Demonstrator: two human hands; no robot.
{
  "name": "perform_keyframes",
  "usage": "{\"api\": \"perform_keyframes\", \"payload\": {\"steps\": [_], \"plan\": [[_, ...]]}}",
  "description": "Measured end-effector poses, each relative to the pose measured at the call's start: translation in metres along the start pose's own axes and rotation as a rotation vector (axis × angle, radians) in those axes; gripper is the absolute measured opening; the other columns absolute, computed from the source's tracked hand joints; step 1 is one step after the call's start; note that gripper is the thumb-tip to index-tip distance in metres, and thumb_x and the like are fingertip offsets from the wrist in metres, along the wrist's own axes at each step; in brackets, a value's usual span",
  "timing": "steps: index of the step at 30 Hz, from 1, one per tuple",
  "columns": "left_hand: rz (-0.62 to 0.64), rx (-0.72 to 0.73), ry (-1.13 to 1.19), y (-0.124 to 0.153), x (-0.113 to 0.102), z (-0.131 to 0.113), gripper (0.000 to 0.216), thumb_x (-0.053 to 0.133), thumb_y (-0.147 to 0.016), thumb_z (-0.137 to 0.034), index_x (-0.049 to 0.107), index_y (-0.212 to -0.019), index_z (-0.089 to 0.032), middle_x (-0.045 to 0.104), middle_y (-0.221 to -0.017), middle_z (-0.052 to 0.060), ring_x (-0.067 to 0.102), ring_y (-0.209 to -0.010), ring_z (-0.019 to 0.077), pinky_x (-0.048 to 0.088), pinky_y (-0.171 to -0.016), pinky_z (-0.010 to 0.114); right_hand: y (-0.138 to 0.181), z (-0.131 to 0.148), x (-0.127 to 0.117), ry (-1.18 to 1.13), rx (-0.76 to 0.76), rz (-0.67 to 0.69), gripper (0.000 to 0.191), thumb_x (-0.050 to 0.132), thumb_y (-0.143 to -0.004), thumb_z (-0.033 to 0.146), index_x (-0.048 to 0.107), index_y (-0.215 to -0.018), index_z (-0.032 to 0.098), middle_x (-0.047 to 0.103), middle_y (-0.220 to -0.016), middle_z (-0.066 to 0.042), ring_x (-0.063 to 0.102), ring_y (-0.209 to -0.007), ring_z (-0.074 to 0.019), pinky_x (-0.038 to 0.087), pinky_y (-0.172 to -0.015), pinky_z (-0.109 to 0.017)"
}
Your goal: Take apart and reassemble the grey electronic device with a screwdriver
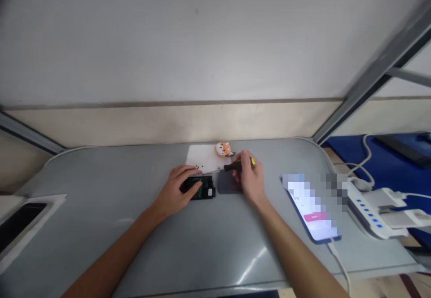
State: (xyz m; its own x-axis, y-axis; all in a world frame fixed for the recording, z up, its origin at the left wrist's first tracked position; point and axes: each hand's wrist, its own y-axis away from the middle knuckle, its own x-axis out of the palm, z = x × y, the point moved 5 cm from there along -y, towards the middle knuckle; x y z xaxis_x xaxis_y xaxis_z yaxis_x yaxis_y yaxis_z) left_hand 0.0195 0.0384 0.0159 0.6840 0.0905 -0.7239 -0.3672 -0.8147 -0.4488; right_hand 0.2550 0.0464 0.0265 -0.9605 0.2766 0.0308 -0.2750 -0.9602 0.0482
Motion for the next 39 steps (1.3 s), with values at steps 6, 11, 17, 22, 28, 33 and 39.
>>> {"api": "perform_keyframes", "payload": {"steps": [6,11,17,22,28,33,39], "plan": [[-0.036,0.076,0.014,-0.001,0.002,-0.004,0.013,0.059,-0.103,-0.028,0.07,-0.1,-0.023,0.075,-0.099,0.003,0.067,-0.097,0.0201,0.046,-0.095,0.041,0.004,-0.001,0.008,-0.023,-0.044,0.055,0.05,0.053,-0.092,0.068,0.063,-0.079,0.021,0.052,-0.051,0.004,0.046,-0.042,-0.0109,0.043,-0.039,-0.02],[-0.038,0.099,-0.033,0.0,0.002,-0.004,0.015,0.058,-0.105,-0.028,0.071,-0.1,-0.023,0.077,-0.097,0.002,0.066,-0.095,0.0196,0.044,-0.093,0.04,0.003,-0.003,0.007,-0.021,-0.021,0.057,0.049,0.053,-0.093,0.067,0.063,-0.081,0.021,0.052,-0.052,0.004,0.045,-0.041,-0.0108,0.044,-0.039,-0.021],[0.046,0.169,-0.157,0.001,0.001,-0.011,0.02,0.053,-0.108,-0.025,0.073,-0.105,-0.024,0.078,-0.102,0.002,0.064,-0.103,0.022,0.041,-0.097,0.041,0.008,0.008,0.003,0.121,-0.197,0.106,0.043,0.052,-0.097,0.058,0.062,-0.079,0.021,0.054,-0.059,0.002,0.051,-0.048,-0.0125,0.043,-0.044,-0.023],[0.107,0.252,-0.229,0.002,0.001,-0.023,0.022,0.052,-0.108,-0.024,0.074,-0.105,-0.022,0.079,-0.101,0.002,0.063,-0.105,0.024,0.04,-0.097,0.042,0.024,0.022,0.003,0.206,-0.503,0.09,0.019,0.067,-0.091,0.042,0.064,-0.091,0.023,0.066,-0.082,-0.003,0.059,-0.067,-0.0166,0.052,-0.06,-0.028],[0.143,0.131,-0.157,0.003,0.005,-0.02,0.031,0.07,-0.098,-0.04,0.071,-0.125,-0.025,0.076,-0.12,0.005,0.062,-0.121,0.0277,0.042,-0.108,0.046,0.036,0.023,0.014,0.28,-0.599,0.08,0.015,0.065,-0.094,0.036,0.064,-0.088,0.022,0.065,-0.073,0.001,0.055,-0.056,-0.0125,0.047,-0.055,-0.025],[0.221,0.078,-0.12,0.005,0.01,-0.013,0.067,0.082,-0.085,-0.049,0.057,-0.143,-0.024,0.066,-0.141,0.011,0.059,-0.132,0.0321,0.038,-0.117,0.051,0.028,0.016,0.018,0.34,-0.557,0.091,0.017,0.063,-0.096,0.037,0.063,-0.088,0.022,0.064,-0.071,0.002,0.055,-0.06,-0.0124,0.045,-0.056,-0.023],[0.27,0.045,-0.055,0.004,0.016,-0.007,0.054,0.081,-0.088,-0.036,0.061,-0.137,-0.025,0.07,-0.136,0.008,0.063,-0.125,0.0289,0.044,-0.113,0.049,0.023,0.007,0.017,0.336,-0.494,0.089,0.023,0.062,-0.098,0.043,0.064,-0.089,0.022,0.062,-0.07,0.002,0.052,-0.06,-0.0128,0.042,-0.055,-0.023]]}}
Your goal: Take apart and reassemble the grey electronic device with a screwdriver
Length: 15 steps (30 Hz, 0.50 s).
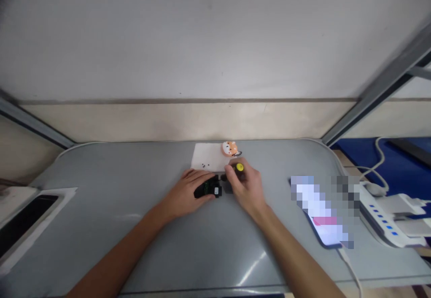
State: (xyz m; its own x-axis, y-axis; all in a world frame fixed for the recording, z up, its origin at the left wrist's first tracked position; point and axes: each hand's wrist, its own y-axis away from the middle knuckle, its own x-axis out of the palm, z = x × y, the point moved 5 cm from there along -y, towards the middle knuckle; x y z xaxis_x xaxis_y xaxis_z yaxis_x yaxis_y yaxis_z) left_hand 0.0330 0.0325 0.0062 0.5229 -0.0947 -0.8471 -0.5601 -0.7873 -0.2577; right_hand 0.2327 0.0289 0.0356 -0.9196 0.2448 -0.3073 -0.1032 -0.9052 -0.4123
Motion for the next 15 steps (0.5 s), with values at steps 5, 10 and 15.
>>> {"api": "perform_keyframes", "payload": {"steps": [5,10,15], "plan": [[-0.016,-0.019,0.049,-0.001,-0.001,0.001,0.052,0.082,-0.086,-0.033,0.064,-0.134,-0.026,0.071,-0.135,0.007,0.064,-0.124,0.0284,0.044,-0.114,0.05,0.0,0.001,0.0,0.005,0.007,-0.006,0.025,0.061,-0.098,0.045,0.064,-0.088,0.022,0.06,-0.069,0.002,0.051,-0.058,-0.0123,0.041,-0.055,-0.023],[-0.016,-0.014,0.095,-0.001,0.0,0.005,0.053,0.083,-0.085,-0.034,0.064,-0.135,-0.028,0.071,-0.136,0.006,0.064,-0.125,0.0283,0.044,-0.114,0.05,-0.006,0.008,0.007,0.01,-0.013,0.002,0.025,0.062,-0.096,0.045,0.061,-0.087,0.022,0.059,-0.066,0.003,0.049,-0.056,-0.012,0.041,-0.055,-0.023],[-0.017,-0.006,0.143,-0.001,0.002,0.009,0.053,0.084,-0.084,-0.035,0.065,-0.134,-0.028,0.07,-0.136,0.006,0.063,-0.128,0.0295,0.044,-0.115,0.05,-0.027,0.017,0.027,0.082,-0.039,0.056,0.028,0.061,-0.095,0.047,0.056,-0.083,0.022,0.055,-0.062,0.004,0.046,-0.054,-0.0118,0.04,-0.057,-0.024]]}}
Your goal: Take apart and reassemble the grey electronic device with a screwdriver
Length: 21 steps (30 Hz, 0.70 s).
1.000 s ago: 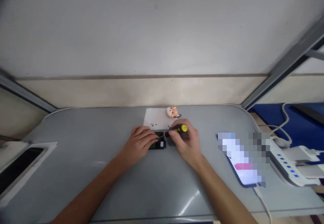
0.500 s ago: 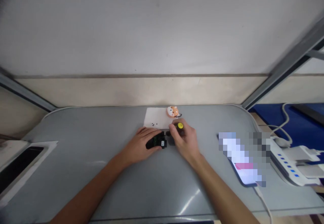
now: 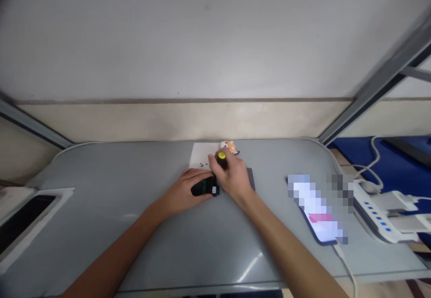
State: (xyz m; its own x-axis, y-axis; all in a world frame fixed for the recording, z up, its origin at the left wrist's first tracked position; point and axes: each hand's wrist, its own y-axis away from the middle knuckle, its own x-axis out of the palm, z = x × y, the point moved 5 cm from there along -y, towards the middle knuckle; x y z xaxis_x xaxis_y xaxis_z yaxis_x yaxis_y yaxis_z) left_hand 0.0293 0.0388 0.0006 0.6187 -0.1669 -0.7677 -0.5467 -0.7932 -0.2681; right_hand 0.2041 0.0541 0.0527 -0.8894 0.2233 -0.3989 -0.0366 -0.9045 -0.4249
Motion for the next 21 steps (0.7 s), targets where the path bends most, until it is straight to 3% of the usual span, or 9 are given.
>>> {"api": "perform_keyframes", "payload": {"steps": [8,16,21], "plan": [[0.015,-0.013,0.02,-0.002,0.0,0.001,0.053,0.083,-0.084,-0.037,0.066,-0.134,-0.029,0.07,-0.136,0.006,0.063,-0.128,0.0317,0.043,-0.116,0.053,-0.018,0.005,0.019,0.088,-0.045,-0.049,0.029,0.052,-0.098,0.046,0.05,-0.079,0.024,0.052,-0.061,0.003,0.046,-0.052,-0.0134,0.035,-0.056,-0.026],[0.045,-0.048,-0.027,-0.001,0.001,0.002,0.054,0.082,-0.086,-0.039,0.064,-0.136,-0.03,0.068,-0.139,0.005,0.06,-0.131,0.0303,0.041,-0.118,0.052,-0.005,0.004,0.006,0.085,-0.022,-0.046,0.027,0.052,-0.097,0.045,0.051,-0.08,0.024,0.05,-0.056,0.005,0.043,-0.049,-0.0126,0.035,-0.054,-0.025],[0.034,-0.023,-0.053,-0.001,0.0,0.0,0.054,0.082,-0.086,-0.038,0.064,-0.135,-0.029,0.07,-0.136,0.005,0.063,-0.127,0.029,0.042,-0.116,0.051,-0.004,0.009,-0.003,0.046,-0.037,-0.097,0.025,0.054,-0.096,0.043,0.053,-0.08,0.024,0.059,-0.057,0.003,0.051,-0.049,-0.0128,0.041,-0.056,-0.025]]}}
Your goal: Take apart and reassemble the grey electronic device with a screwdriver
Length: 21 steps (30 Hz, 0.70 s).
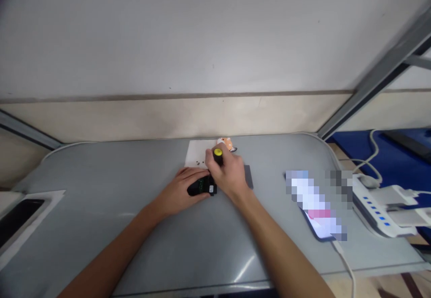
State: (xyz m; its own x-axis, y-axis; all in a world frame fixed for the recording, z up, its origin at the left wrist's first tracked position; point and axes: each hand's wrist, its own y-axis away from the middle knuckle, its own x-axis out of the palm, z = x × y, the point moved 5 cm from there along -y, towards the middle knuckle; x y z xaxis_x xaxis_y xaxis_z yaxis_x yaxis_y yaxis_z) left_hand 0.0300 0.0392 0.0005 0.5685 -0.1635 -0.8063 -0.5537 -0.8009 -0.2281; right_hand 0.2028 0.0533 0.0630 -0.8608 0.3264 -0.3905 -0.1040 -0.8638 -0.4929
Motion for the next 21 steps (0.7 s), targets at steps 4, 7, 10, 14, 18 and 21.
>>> {"api": "perform_keyframes", "payload": {"steps": [4,7,10,14,18,21], "plan": [[-0.013,0.018,-0.002,0.0,-0.001,-0.002,0.055,0.084,-0.084,-0.037,0.064,-0.134,-0.028,0.071,-0.135,0.005,0.063,-0.126,0.0282,0.044,-0.115,0.049,0.001,-0.001,-0.007,-0.032,0.017,-0.061,0.024,0.056,-0.096,0.043,0.054,-0.081,0.024,0.061,-0.057,0.004,0.052,-0.049,-0.0126,0.043,-0.056,-0.025],[-0.013,0.014,-0.003,0.0,-0.001,-0.003,0.053,0.084,-0.084,-0.036,0.065,-0.133,-0.028,0.071,-0.134,0.004,0.064,-0.125,0.0283,0.044,-0.115,0.049,0.001,-0.005,-0.008,-0.034,0.022,-0.066,0.025,0.056,-0.097,0.043,0.055,-0.081,0.024,0.062,-0.057,0.003,0.054,-0.05,-0.0127,0.043,-0.056,-0.025],[-0.016,0.012,-0.003,-0.001,-0.002,-0.003,0.053,0.084,-0.084,-0.036,0.065,-0.133,-0.028,0.071,-0.134,0.005,0.064,-0.125,0.0286,0.044,-0.115,0.05,0.0,-0.009,-0.009,-0.048,0.033,-0.073,0.028,0.054,-0.099,0.045,0.055,-0.082,0.023,0.061,-0.057,0.003,0.055,-0.052,-0.0128,0.043,-0.057,-0.025],[-0.01,0.017,-0.003,-0.001,-0.003,-0.004,0.054,0.085,-0.084,-0.038,0.065,-0.133,-0.028,0.071,-0.135,0.005,0.063,-0.125,0.0287,0.044,-0.115,0.05,-0.002,-0.012,-0.012,-0.085,0.078,-0.121,0.029,0.055,-0.098,0.046,0.056,-0.08,0.023,0.061,-0.056,0.003,0.055,-0.051,-0.0128,0.044,-0.056,-0.026],[-0.046,0.033,-0.003,0.001,-0.006,-0.007,0.054,0.083,-0.086,-0.038,0.063,-0.135,-0.027,0.068,-0.138,0.007,0.063,-0.125,0.028,0.044,-0.114,0.049,-0.003,-0.012,-0.014,-0.147,0.131,-0.159,0.03,0.054,-0.098,0.045,0.054,-0.077,0.023,0.059,-0.054,0.004,0.056,-0.05,-0.013,0.045,-0.056,-0.026],[-0.142,0.078,0.008,0.001,-0.011,-0.011,0.034,0.076,-0.092,-0.034,0.068,-0.123,-0.025,0.071,-0.131,0.007,0.064,-0.122,0.0261,0.044,-0.111,0.047,-0.004,-0.013,-0.015,-0.22,0.129,-0.195,0.033,0.053,-0.099,0.045,0.051,-0.075,0.023,0.055,-0.054,0.004,0.052,-0.05,-0.0126,0.043,-0.053,-0.025]]}}
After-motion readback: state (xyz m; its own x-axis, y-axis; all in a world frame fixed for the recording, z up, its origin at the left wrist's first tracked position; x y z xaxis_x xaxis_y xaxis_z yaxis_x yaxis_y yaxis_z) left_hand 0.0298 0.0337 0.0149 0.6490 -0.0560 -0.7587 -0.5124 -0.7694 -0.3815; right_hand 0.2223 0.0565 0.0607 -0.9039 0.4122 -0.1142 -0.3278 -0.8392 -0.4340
